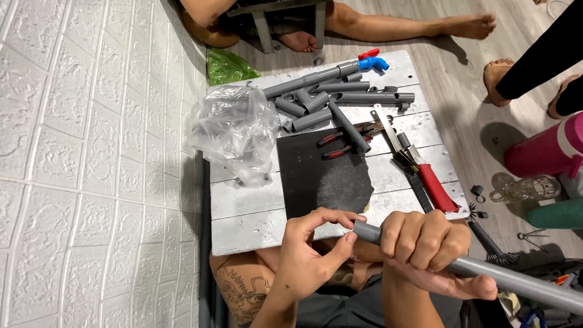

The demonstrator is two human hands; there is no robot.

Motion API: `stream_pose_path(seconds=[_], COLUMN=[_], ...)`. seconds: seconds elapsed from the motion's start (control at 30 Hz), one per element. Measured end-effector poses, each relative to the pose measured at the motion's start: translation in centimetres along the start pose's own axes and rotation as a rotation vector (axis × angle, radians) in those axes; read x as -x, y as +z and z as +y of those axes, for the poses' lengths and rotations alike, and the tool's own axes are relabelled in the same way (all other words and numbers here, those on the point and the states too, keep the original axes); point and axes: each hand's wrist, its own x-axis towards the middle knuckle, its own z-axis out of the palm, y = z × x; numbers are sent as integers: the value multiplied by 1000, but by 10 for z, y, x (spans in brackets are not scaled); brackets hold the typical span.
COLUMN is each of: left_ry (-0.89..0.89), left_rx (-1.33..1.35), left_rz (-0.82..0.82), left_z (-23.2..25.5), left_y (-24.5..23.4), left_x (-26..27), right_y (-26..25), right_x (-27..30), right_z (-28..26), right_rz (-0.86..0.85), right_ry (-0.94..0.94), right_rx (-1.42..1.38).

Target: Sanding the ends of PVC pipe segments to prepare them for plumbing assembly.

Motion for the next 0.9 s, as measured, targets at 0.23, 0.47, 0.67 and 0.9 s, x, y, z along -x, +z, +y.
stream_pose_path(seconds=[0.23,0.47,0.67,0.9], left_ry=[177,297,230,300], left_rx=[-159,-166,-217,-229], left_rz=[86,8,-85,-112], left_z=[-1,-6,-5,-3], left_y=[6,6,5,7], left_x=[2,6,9,10], right_y=[1,3,3,4], right_x=[1,2,4,4], right_z=[-2,-1,-1,-1], right_rz=[25,24,16,31], right_ry=[-34,-43,-42,-49], right_rx=[40,18,6,-38])
